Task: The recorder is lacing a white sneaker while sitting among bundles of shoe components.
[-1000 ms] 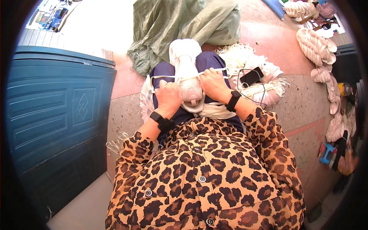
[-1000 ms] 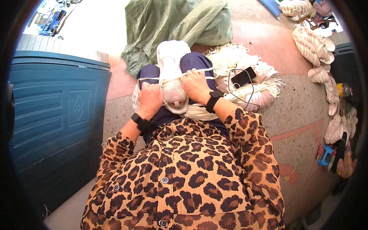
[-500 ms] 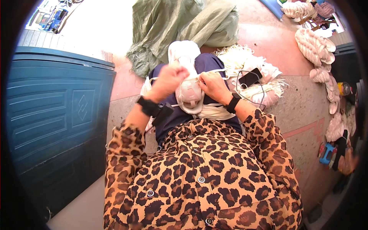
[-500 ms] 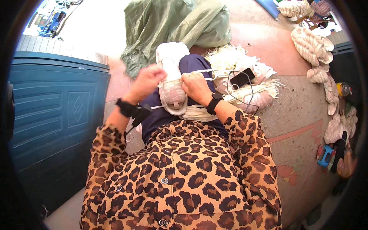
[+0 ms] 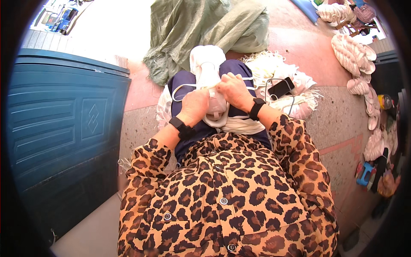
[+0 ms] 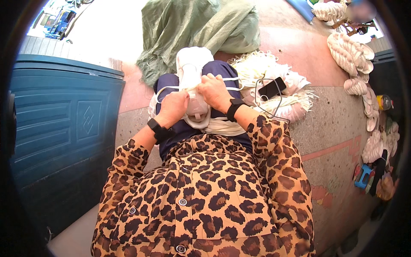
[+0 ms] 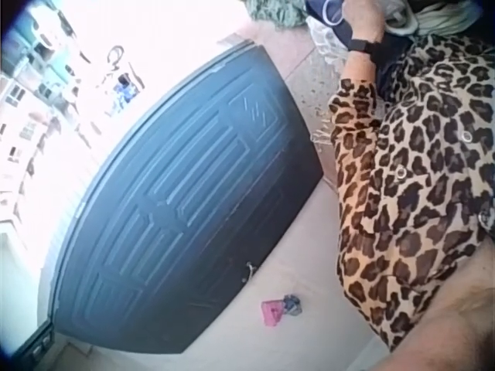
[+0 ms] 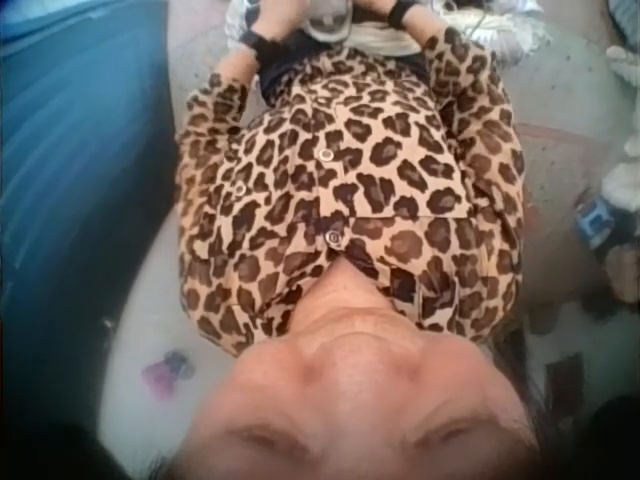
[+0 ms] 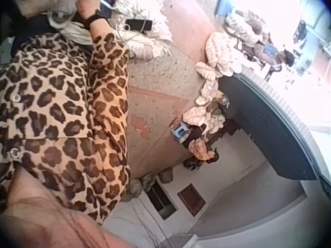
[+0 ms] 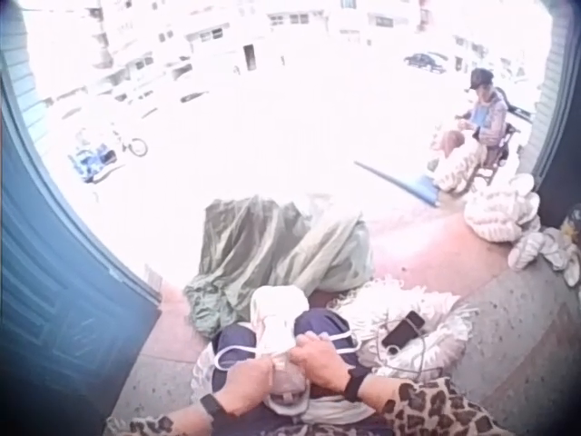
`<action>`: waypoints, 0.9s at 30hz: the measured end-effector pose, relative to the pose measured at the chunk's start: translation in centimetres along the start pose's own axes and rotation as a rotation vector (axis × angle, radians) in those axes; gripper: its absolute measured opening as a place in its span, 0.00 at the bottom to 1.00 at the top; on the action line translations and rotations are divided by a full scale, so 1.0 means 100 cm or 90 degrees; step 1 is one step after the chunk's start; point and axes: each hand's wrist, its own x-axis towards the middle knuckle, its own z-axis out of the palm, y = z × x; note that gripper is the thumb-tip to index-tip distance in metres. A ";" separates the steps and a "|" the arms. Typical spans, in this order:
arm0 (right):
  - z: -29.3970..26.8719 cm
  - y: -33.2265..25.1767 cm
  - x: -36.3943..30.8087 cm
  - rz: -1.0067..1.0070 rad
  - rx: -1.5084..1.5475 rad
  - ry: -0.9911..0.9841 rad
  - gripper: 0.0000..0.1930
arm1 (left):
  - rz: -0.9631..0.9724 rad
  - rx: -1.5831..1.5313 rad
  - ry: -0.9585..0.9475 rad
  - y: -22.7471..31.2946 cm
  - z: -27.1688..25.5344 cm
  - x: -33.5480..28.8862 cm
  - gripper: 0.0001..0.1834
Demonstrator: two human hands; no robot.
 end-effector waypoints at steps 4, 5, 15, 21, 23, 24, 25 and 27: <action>-0.056 -0.009 0.036 0.049 0.426 0.247 0.07 | -0.023 0.112 -0.009 0.002 -0.002 -0.007 0.07; -0.090 -0.021 0.045 0.032 0.495 0.292 0.07 | -0.006 0.118 -0.002 0.002 -0.004 -0.011 0.07; -0.029 -0.023 -0.003 0.183 0.509 -0.128 0.09 | 0.003 0.120 -0.022 -0.003 -0.003 -0.004 0.08; 0.009 -0.019 -0.016 0.215 0.434 -0.029 0.11 | -0.115 -0.365 -0.097 -0.028 0.011 0.001 0.09; 0.005 -0.025 -0.015 0.248 0.403 0.016 0.10 | -0.146 -0.446 -0.108 -0.034 0.021 0.001 0.10; 0.006 -0.025 -0.015 0.247 0.401 0.016 0.10 | -0.176 -0.526 -0.121 -0.033 0.023 0.002 0.11; 0.010 -0.025 -0.016 0.250 0.409 0.022 0.10 | -0.176 -0.528 -0.120 -0.032 0.026 0.003 0.11; 0.013 -0.024 -0.015 0.257 0.414 0.029 0.10 | -0.050 -0.197 -0.002 -0.016 0.024 0.003 0.10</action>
